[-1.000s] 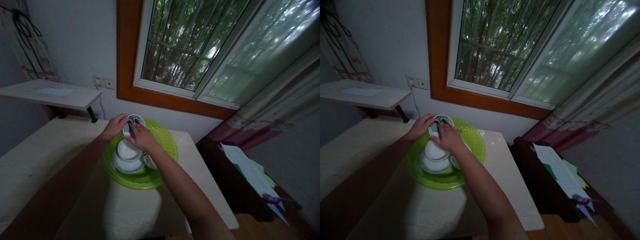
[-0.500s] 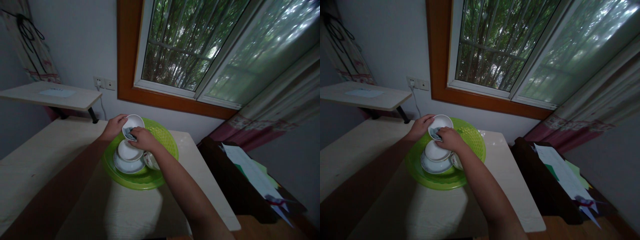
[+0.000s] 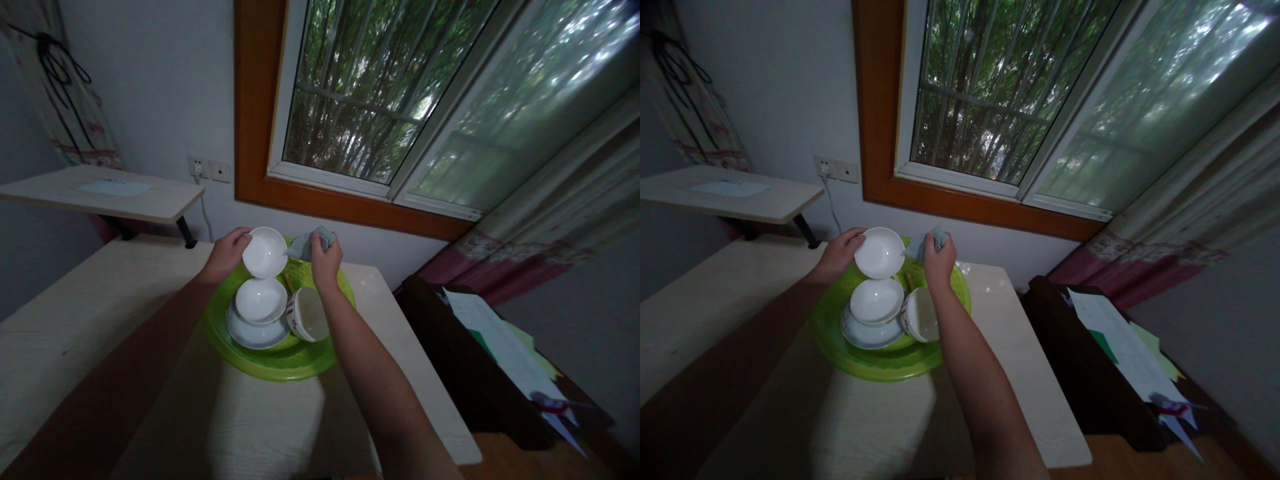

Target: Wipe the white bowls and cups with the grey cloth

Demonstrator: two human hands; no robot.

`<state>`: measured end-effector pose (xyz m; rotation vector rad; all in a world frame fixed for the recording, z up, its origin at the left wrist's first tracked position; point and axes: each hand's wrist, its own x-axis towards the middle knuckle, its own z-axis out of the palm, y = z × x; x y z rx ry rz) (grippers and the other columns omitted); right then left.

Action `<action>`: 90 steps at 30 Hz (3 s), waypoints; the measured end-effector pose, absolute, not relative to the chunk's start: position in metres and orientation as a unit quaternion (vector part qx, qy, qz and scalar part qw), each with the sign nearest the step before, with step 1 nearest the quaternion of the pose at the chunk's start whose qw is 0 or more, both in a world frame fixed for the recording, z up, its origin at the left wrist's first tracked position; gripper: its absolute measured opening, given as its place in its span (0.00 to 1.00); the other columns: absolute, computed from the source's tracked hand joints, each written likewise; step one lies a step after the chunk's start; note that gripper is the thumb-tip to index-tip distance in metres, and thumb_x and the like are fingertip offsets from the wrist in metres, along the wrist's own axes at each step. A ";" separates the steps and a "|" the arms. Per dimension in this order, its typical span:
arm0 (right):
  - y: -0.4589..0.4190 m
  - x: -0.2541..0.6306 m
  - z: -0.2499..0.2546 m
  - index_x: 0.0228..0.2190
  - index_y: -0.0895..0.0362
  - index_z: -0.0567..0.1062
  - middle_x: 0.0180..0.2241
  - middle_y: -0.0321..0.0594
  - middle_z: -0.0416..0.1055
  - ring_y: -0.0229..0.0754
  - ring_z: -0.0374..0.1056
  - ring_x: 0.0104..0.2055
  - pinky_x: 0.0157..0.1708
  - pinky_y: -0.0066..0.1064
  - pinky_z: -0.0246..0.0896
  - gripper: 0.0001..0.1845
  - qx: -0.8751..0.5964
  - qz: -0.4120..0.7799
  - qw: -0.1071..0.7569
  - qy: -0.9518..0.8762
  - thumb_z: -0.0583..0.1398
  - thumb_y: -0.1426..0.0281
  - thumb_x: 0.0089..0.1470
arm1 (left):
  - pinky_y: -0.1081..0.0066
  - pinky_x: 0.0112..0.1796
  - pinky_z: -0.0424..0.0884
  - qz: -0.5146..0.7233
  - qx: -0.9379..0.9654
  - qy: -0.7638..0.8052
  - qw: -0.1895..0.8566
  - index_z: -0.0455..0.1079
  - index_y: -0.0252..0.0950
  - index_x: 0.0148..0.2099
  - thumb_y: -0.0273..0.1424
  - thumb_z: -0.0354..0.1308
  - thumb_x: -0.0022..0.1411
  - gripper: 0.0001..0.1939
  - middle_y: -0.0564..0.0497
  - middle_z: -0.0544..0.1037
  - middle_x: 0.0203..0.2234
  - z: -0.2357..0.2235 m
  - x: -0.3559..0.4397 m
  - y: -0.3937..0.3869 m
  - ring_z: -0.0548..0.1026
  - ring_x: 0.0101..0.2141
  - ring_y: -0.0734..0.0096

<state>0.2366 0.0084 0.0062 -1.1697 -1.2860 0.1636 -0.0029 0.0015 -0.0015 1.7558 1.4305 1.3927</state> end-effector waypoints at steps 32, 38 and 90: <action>0.022 0.213 -0.032 0.41 0.60 0.79 0.38 0.44 0.78 0.45 0.74 0.38 0.41 0.36 0.70 0.16 -0.550 0.349 0.423 -0.630 0.60 0.65 0.53 | 0.57 0.54 0.68 0.501 0.707 0.378 0.324 0.62 0.35 0.63 0.43 0.57 0.62 0.31 0.39 0.69 0.60 -0.005 0.000 -0.002 0.69 0.57 0.55; 0.024 0.214 -0.030 0.44 0.60 0.77 0.40 0.45 0.78 0.45 0.74 0.40 0.43 0.35 0.69 0.17 -0.552 0.289 0.467 -0.628 0.58 0.64 0.57 | 0.54 0.55 0.68 0.427 0.744 0.428 0.284 0.57 0.36 0.66 0.37 0.61 0.56 0.37 0.39 0.70 0.58 -0.018 0.000 0.006 0.71 0.55 0.53; -0.002 0.203 -0.009 0.54 0.58 0.68 0.46 0.52 0.74 0.52 0.72 0.45 0.47 0.41 0.65 0.21 -0.546 0.071 0.339 -0.763 0.52 0.75 0.59 | 0.60 0.58 0.64 0.339 0.794 0.500 0.064 0.60 0.36 0.65 0.22 0.45 0.59 0.31 0.42 0.70 0.58 -0.012 0.002 -0.004 0.70 0.56 0.58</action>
